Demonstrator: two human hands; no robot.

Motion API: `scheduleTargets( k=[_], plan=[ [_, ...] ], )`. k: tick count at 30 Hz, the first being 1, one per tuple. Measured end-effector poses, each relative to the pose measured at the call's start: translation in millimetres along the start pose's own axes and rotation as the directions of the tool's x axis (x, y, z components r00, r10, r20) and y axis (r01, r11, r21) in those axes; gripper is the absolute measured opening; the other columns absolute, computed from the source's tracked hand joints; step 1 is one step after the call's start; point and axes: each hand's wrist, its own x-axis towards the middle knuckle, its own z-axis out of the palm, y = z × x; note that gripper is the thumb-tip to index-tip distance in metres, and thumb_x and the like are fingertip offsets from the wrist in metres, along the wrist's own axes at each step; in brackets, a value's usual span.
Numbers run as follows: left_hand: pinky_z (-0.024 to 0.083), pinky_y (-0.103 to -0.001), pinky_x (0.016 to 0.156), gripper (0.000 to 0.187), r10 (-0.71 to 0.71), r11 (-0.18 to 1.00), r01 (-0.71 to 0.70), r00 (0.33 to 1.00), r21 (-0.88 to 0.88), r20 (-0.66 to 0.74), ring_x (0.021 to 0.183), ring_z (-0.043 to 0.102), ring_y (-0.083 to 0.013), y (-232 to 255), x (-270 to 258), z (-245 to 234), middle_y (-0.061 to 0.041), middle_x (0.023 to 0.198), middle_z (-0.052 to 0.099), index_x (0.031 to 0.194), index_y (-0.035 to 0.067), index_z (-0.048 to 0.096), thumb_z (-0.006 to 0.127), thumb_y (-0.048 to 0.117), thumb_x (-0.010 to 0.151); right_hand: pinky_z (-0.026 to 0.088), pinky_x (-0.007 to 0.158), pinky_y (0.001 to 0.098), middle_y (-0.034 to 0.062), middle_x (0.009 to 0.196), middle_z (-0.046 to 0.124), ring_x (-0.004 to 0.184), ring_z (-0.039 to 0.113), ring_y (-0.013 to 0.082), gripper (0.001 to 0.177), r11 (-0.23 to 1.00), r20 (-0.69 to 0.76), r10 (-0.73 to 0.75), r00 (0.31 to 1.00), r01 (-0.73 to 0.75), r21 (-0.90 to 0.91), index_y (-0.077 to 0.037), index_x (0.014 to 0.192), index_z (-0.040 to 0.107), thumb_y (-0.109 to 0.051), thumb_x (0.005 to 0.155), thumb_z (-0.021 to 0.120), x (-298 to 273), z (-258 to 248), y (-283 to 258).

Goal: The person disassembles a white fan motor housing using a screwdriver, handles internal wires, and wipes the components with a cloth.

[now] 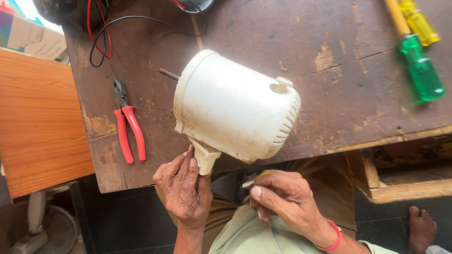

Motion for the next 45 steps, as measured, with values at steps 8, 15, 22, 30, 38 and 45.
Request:
scheduleTargets(
  k=[8, 15, 22, 30, 38, 45],
  plan=[
    [0.043, -0.042, 0.1, 0.035, -0.028, 0.999, 0.028, 1.0, 0.018, 0.003, 0.119, 0.067, -0.0258, -3, -5, 5, -0.013, 0.124, 0.073, 0.129, 0.011, 0.063, 0.073, 0.015, 0.096, 0.056, 0.05, 0.0222, 0.009, 0.079, 0.073, 0.059, 0.071, 0.0101, 0.012, 0.946, -0.008, -0.234, 0.972, 0.226, -0.231, 0.004, 0.102, 0.076, 0.001, 0.091, 0.07, 9, 1, -12],
    [0.05, -0.04, 0.092, 0.043, -0.083, 0.996, 0.083, 0.997, -0.032, -0.005, 0.109, 0.067, -0.0262, 6, -11, 8, -0.008, 0.109, 0.075, 0.125, 0.012, 0.066, 0.083, 0.009, 0.086, 0.065, 0.074, 0.0294, 0.0133, 0.099, 0.074, 0.086, 0.075, 0.0176, 0.012, 0.882, -0.294, -0.445, 0.846, 0.357, -0.306, -0.004, 0.107, 0.071, -0.003, 0.095, 0.069, 11, 2, -28],
    [0.057, -0.04, 0.09, 0.043, -0.109, 0.964, 0.078, 0.988, -0.255, -0.111, 0.107, 0.066, -0.0296, 36, 12, 16, -0.009, 0.111, 0.069, 0.124, 0.01, 0.065, 0.08, -0.007, 0.088, 0.052, 0.056, 0.0227, 0.0124, 0.093, 0.074, 0.071, 0.067, 0.013, 0.01, 0.806, -0.399, -0.466, 0.79, 0.193, -0.559, 0.0, 0.105, 0.071, -0.002, 0.096, 0.069, 32, -5, -59],
    [0.049, -0.037, 0.095, 0.034, 0.069, 0.97, -0.115, 0.975, -0.216, -0.21, 0.106, 0.06, -0.0294, 36, 99, 6, -0.006, 0.109, 0.063, 0.12, 0.012, 0.071, 0.085, 0.0, 0.091, 0.05, 0.054, 0.021, 0.0068, 0.092, 0.07, 0.064, 0.064, 0.0085, 0.012, 0.788, -0.358, -0.563, 0.745, 0.353, -0.505, 0.003, 0.115, 0.071, -0.002, 0.104, 0.068, 42, 18, -132],
    [0.053, -0.033, 0.103, 0.037, 0.178, 0.861, -0.241, 0.968, -0.447, -0.178, 0.121, 0.069, -0.0189, 10, 162, 31, -0.007, 0.124, 0.074, 0.132, 0.016, 0.063, 0.079, 0.004, 0.102, 0.055, 0.064, 0.0203, 0.01, 0.094, 0.068, 0.077, 0.068, 0.0125, 0.018, 0.437, -0.031, -0.704, 0.71, 0.397, -0.807, 0.008, 0.132, 0.061, 0.002, 0.116, 0.062, 28, 7, -170],
    [0.064, -0.028, 0.104, 0.044, 0.061, 0.666, -0.118, 0.993, -0.737, -0.103, 0.119, 0.073, -0.0182, 4, 178, 53, -0.009, 0.123, 0.075, 0.144, 0.009, 0.054, 0.074, 0.003, 0.106, 0.062, 0.065, 0.0242, 0.0166, 0.098, 0.071, 0.076, 0.072, 0.016, 0.011, 0.523, -0.053, -0.709, 0.704, 0.473, -0.709, 0.007, 0.126, 0.063, 0.003, 0.116, 0.06, 21, 4, -173]
  ],
)
